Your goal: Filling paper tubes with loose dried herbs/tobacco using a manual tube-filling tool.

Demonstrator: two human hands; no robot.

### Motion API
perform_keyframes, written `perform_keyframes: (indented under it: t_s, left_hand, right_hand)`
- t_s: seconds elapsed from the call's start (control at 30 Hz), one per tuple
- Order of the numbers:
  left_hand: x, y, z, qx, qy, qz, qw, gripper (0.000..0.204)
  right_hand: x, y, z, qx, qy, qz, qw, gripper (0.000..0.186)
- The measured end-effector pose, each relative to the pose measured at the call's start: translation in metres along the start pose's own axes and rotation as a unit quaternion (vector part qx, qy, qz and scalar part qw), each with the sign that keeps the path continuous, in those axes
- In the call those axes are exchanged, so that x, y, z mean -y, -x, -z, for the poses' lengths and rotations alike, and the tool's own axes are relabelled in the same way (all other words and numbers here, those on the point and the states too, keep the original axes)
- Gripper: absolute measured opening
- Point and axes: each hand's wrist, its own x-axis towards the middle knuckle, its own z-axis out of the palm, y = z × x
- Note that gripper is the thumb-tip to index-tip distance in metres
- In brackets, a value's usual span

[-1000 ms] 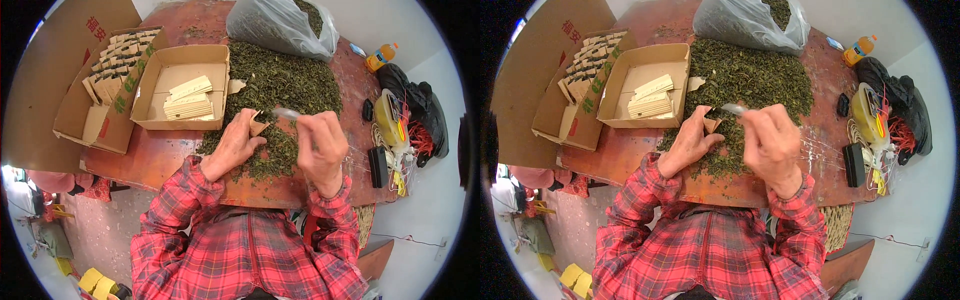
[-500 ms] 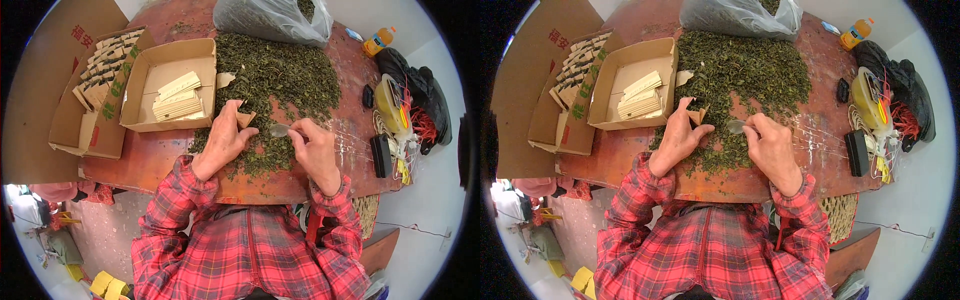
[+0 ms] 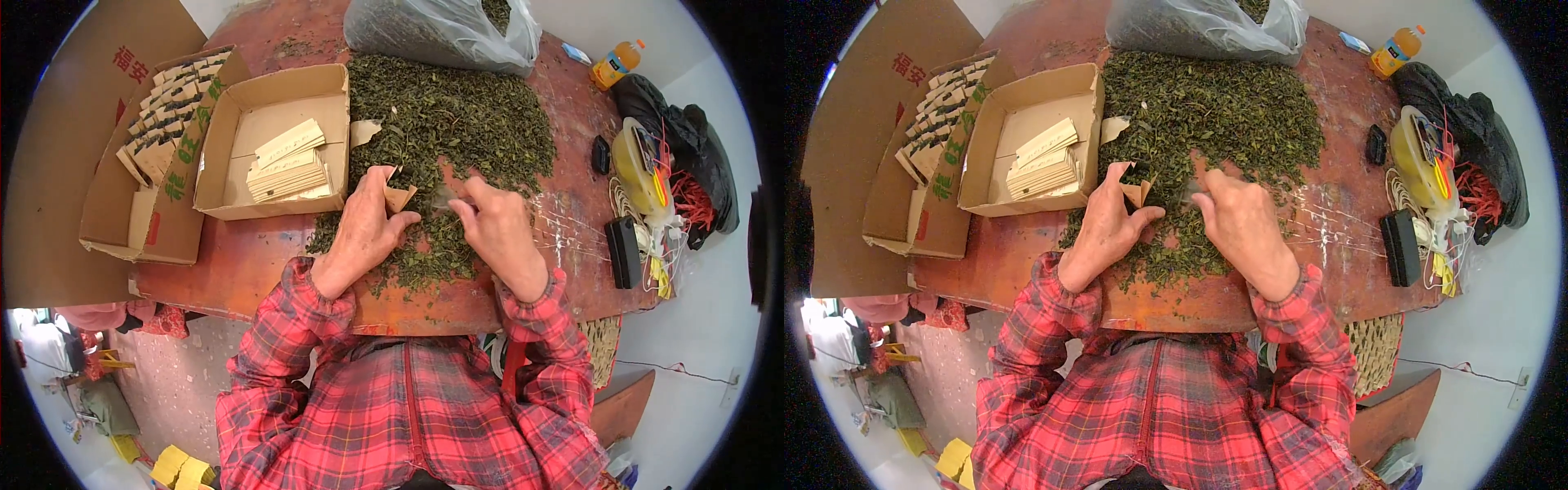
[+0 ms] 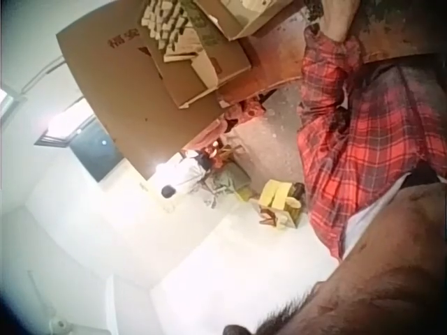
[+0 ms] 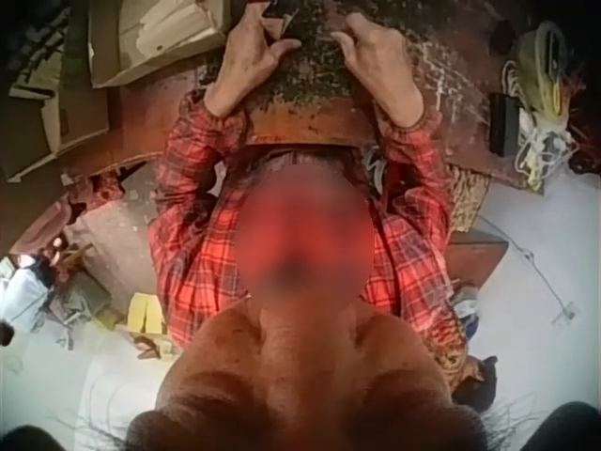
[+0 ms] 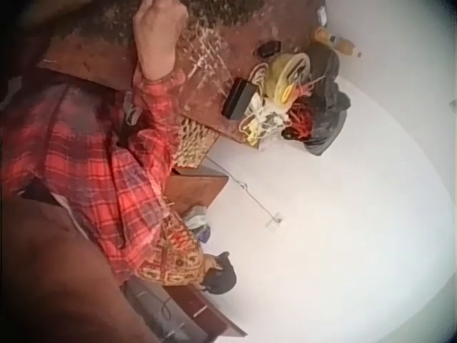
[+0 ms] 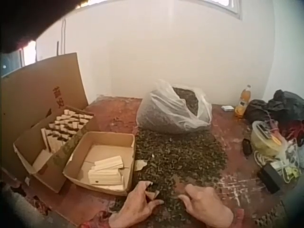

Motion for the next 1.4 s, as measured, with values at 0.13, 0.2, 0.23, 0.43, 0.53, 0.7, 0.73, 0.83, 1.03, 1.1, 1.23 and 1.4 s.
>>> perform_keyframes:
  t_s: [0.13, 0.2, 0.23, 0.43, 0.53, 0.7, 0.73, 0.83, 1.03, 1.1, 1.23, 1.4]
  left_hand:
    - [0.0, 0.0, 0.001, -0.009, -0.004, -0.009, 1.0, 0.06]
    - [-0.001, 0.0, 0.002, -0.008, 0.002, -0.013, 1.0, 0.06]
    - [-0.003, -0.001, 0.002, -0.002, 0.006, -0.004, 1.0, 0.059]
    - [-0.006, 0.0, 0.003, -0.001, 0.014, 0.0, 1.0, 0.06]
    - [-0.005, 0.0, 0.002, -0.002, 0.006, 0.0, 1.0, 0.06]
    - [-0.003, 0.0, 0.001, 0.003, 0.004, 0.009, 1.0, 0.061]
    - [-0.002, 0.0, 0.001, 0.004, 0.009, 0.004, 1.0, 0.061]
    - [-0.003, 0.0, 0.001, 0.002, 0.012, -0.006, 1.0, 0.062]
    - [-0.004, 0.0, 0.001, -0.013, -0.008, -0.028, 0.999, 0.061]
    - [-0.005, 0.001, 0.001, -0.022, -0.017, -0.039, 0.999, 0.06]
    - [-0.004, -0.001, 0.0, -0.017, -0.019, -0.054, 0.998, 0.06]
    - [-0.003, -0.001, -0.001, -0.022, -0.016, -0.06, 0.998, 0.062]
  right_hand:
    - [-0.004, -0.016, -0.024, -0.031, -0.027, 0.006, 0.999, 0.015]
    - [-0.008, -0.019, -0.035, -0.048, -0.045, 0.009, 0.998, 0.015]
    - [-0.009, -0.021, -0.038, -0.059, -0.053, 0.007, 0.997, 0.015]
    - [-0.018, -0.018, -0.046, -0.092, -0.106, -0.034, 0.989, 0.011]
    - [-0.017, -0.015, -0.038, -0.101, -0.114, -0.042, 0.988, 0.009]
    - [-0.014, -0.014, -0.019, -0.097, -0.141, -0.06, 0.983, 0.008]
    - [-0.011, -0.014, -0.014, -0.096, -0.153, -0.078, 0.98, 0.008]
    - [-0.003, -0.015, -0.001, -0.103, -0.165, -0.086, 0.977, 0.007]
    - [0.009, -0.015, 0.018, -0.112, -0.174, -0.082, 0.975, 0.006]
    - [0.013, -0.014, 0.022, -0.106, -0.173, -0.085, 0.975, 0.006]
    - [0.025, -0.016, 0.03, -0.105, -0.154, -0.055, 0.981, 0.006]
    - [0.031, -0.017, 0.034, -0.096, -0.139, -0.016, 0.985, 0.006]
